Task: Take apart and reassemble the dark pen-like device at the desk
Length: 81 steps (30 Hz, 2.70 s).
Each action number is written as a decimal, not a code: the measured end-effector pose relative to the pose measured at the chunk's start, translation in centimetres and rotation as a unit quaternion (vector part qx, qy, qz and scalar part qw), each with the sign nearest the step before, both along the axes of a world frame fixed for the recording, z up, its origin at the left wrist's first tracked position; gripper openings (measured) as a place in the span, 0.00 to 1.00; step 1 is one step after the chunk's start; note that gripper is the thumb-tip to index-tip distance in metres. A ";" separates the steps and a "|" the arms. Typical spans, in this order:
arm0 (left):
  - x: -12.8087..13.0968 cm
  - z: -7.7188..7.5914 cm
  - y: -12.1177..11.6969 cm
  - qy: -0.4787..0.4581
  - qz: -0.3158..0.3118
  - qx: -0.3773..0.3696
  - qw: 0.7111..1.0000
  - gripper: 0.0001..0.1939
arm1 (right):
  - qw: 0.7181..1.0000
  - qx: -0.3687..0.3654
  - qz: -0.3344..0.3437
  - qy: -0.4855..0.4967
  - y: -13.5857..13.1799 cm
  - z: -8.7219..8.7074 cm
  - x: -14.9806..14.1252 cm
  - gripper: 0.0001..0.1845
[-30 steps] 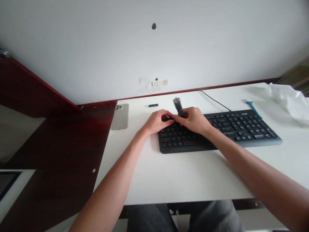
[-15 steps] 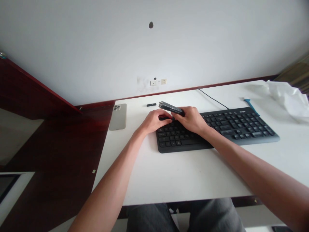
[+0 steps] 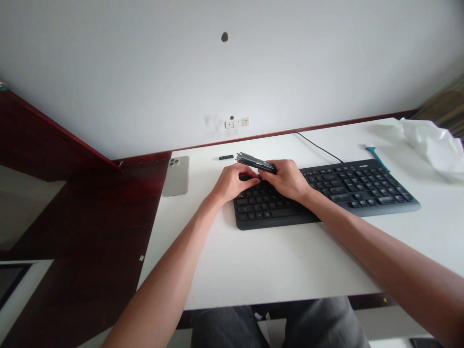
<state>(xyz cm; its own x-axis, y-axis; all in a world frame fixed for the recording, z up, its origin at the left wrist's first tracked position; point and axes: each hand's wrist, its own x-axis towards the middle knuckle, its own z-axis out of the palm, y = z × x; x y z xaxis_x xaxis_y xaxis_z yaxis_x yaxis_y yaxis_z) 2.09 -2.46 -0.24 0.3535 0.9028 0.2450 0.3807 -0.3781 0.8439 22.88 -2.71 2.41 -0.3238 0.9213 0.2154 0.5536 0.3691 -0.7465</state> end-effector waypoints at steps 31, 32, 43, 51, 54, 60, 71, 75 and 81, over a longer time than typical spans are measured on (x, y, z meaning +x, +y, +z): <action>-3.1 -0.1 1.6 0.118 0.116 0.080 0.983 0.05 | 0.998 -0.016 -0.048 0.039 0.6 0.4 0.5 0.15; -3.1 -0.1 1.5 0.119 0.117 0.080 0.983 0.05 | 0.998 -0.017 -0.048 0.038 0.6 0.4 0.5 0.14; -3.6 0.2 1.5 0.102 0.121 0.076 0.984 0.06 | 0.998 -0.016 -0.031 0.056 0.9 0.2 0.7 0.15; -3.8 0.0 1.8 0.137 0.097 0.057 0.984 0.05 | 0.998 -0.011 -0.025 0.064 1.0 0.3 0.5 0.15; -3.8 0.0 1.9 0.157 0.113 0.057 0.979 0.04 | 0.997 -0.017 -0.025 0.069 1.0 0.3 0.5 0.14; -4.1 0.2 1.7 0.203 0.122 0.080 0.968 0.02 | 0.996 -0.027 -0.032 0.077 1.0 0.3 0.6 0.14; -4.7 -0.2 1.9 0.162 0.148 0.045 0.974 0.08 | 0.996 -0.029 -0.030 0.075 1.0 0.2 0.6 0.15; -4.6 -0.2 1.9 0.152 0.150 0.027 0.977 0.11 | 0.996 -0.032 -0.031 0.074 1.1 0.3 0.6 0.15; -4.6 -0.1 2.0 0.167 0.169 0.024 0.971 0.12 | 0.997 -0.022 -0.028 0.068 1.2 0.2 0.6 0.15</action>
<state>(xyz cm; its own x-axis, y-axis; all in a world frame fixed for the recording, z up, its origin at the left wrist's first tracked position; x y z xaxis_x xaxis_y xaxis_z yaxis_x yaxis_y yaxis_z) -2.50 -0.46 -0.30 0.1059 0.9714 0.2127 0.7391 -0.2200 0.6367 23.44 -1.56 2.65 -0.2412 0.9469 0.2124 0.4647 0.3049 -0.8313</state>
